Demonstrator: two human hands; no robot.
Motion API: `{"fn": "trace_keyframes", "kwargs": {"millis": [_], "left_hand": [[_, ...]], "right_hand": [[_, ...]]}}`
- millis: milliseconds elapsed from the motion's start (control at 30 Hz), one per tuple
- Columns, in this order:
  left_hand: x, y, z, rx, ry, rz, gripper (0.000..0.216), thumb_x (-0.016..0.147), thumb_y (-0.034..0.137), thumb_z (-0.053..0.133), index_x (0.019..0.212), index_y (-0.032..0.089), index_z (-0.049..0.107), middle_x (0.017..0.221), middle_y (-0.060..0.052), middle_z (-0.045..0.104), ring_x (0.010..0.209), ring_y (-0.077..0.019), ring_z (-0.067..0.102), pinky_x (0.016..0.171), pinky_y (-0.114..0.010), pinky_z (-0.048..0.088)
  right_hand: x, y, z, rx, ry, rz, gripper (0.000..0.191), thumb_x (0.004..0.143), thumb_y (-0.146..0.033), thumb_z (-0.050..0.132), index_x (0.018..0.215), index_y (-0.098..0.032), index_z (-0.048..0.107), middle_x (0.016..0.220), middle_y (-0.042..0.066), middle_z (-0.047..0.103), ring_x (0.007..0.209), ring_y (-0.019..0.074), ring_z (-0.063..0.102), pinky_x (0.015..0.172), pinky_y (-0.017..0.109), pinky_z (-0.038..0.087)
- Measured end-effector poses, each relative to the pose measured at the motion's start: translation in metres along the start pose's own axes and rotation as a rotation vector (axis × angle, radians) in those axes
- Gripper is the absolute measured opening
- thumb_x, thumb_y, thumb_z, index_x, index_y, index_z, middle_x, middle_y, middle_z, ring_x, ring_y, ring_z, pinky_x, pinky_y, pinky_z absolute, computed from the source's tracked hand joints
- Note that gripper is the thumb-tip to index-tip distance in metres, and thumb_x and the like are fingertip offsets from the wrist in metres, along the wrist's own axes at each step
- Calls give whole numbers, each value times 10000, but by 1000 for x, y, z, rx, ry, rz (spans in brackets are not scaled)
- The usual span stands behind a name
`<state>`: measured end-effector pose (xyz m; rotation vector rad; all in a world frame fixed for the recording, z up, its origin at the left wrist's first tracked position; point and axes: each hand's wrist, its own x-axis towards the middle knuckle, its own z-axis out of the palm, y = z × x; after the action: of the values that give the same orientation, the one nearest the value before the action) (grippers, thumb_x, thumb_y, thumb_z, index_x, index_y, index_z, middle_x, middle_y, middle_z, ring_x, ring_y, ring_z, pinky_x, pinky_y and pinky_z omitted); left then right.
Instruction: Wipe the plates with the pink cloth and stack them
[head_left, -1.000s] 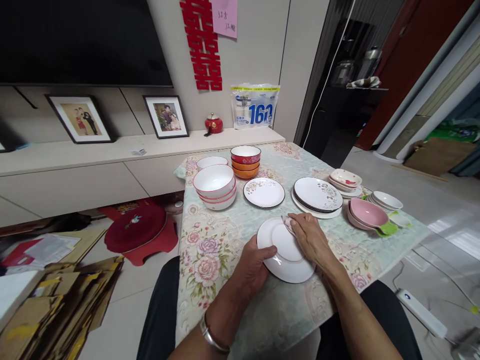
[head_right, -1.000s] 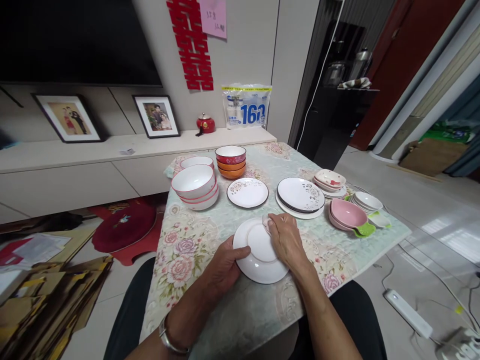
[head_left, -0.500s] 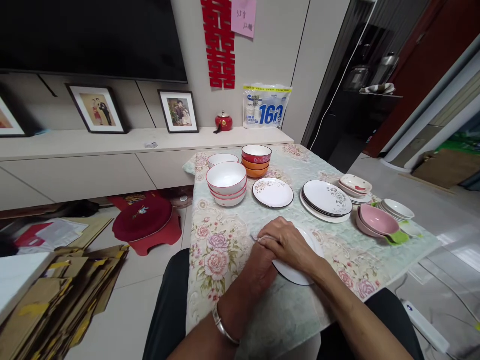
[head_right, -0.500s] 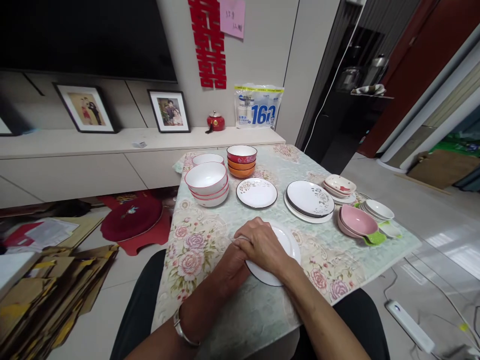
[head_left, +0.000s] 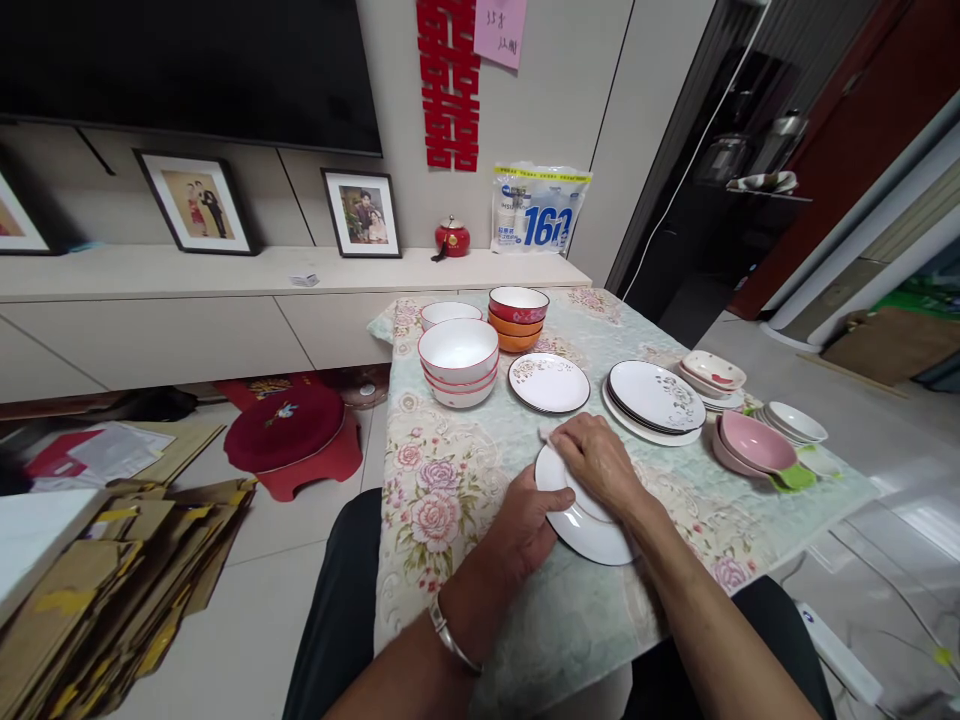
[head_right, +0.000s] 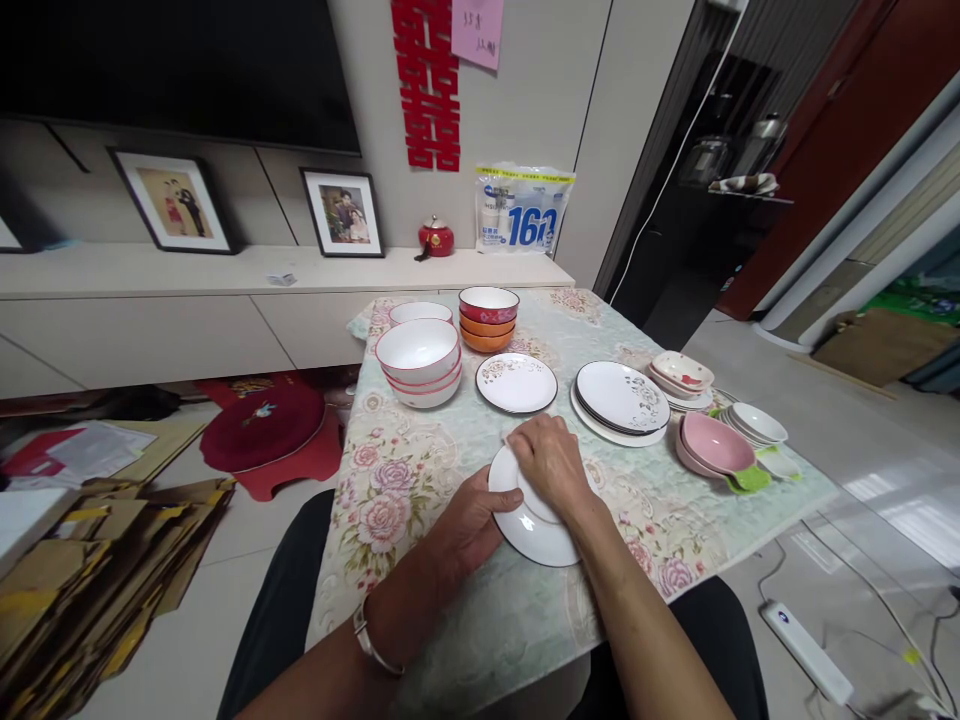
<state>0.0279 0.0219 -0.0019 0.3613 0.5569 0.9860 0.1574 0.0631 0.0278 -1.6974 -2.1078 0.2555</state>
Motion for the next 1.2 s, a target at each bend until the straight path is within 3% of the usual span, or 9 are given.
{"fn": "trace_keyframes", "kwargs": {"millis": [167, 233, 300, 400, 533, 733, 933, 1067, 1200], "left_hand": [[0, 1, -1, 23, -36, 49, 319, 514, -3, 686, 751, 210, 681, 770, -14, 707, 901, -255, 667, 861, -354, 461], [1, 4, 1, -10, -60, 12, 231, 553, 60, 671, 730, 209, 676, 749, -22, 706, 884, -256, 667, 850, -356, 470], [3, 8, 4, -60, -75, -25, 153, 640, 191, 678, 792, 195, 690, 791, -53, 729, 930, -284, 671, 878, -389, 479], [4, 15, 6, -145, -52, -74, 331, 757, 457, 639, 899, 163, 691, 921, -115, 755, 1034, -334, 665, 939, -450, 476], [3, 21, 2, -256, -22, -178, 537, 807, 624, 544, 965, 129, 677, 1022, -166, 745, 1089, -369, 653, 983, -494, 459], [2, 19, -1, -333, 109, -114, 566, 921, 574, 411, 963, 70, 666, 929, -174, 727, 1005, -319, 678, 964, -424, 479], [3, 19, 3, -257, -44, -208, 633, 915, 564, 372, 1142, 48, 661, 998, -187, 730, 1009, -347, 668, 959, -480, 481], [4, 14, 9, -229, -10, -185, 483, 928, 364, 414, 1199, 34, 638, 1080, -186, 722, 1043, -327, 665, 994, -452, 467], [4, 7, 9, -211, 60, -104, 450, 935, 230, 392, 1305, 41, 564, 1184, -181, 705, 1120, -302, 641, 1049, -431, 432]], "right_hand": [[-14, -15, -7, 167, -176, -348, 249, 970, -238, 511, 880, -246, 743, 1021, 30, 722, 1011, 200, 586, 917, 349, 418], [-13, -11, -8, 215, -170, -308, 235, 962, -237, 514, 971, -252, 748, 1057, 31, 732, 1035, 204, 598, 932, 359, 432], [-7, -7, -6, 213, -120, -172, 255, 943, -247, 527, 1100, -242, 728, 1111, 47, 731, 1061, 221, 598, 942, 375, 439], [0, -10, 0, 113, -62, -2, 310, 932, -267, 536, 1194, -202, 688, 1164, 90, 714, 1090, 255, 583, 937, 397, 433], [-8, -29, 4, 17, -104, -98, 207, 952, -246, 520, 1023, -204, 710, 1026, 79, 718, 1034, 241, 583, 920, 386, 414], [-46, -34, -5, 79, -122, -354, 131, 964, -244, 546, 983, -202, 668, 1031, 81, 687, 1043, 243, 584, 939, 420, 452], [-79, -10, -18, 246, -120, -527, 171, 972, -220, 552, 1092, -243, 672, 1167, 68, 694, 1222, 228, 569, 1090, 440, 438], [-84, 11, -17, 242, -68, -431, 270, 984, -255, 542, 1230, -251, 653, 1272, 80, 676, 1280, 231, 558, 1085, 430, 470], [-63, 31, -5, 76, 45, -262, 369, 1015, -306, 453, 1342, -213, 598, 1393, 120, 604, 1318, 264, 532, 1103, 493, 449]]}}
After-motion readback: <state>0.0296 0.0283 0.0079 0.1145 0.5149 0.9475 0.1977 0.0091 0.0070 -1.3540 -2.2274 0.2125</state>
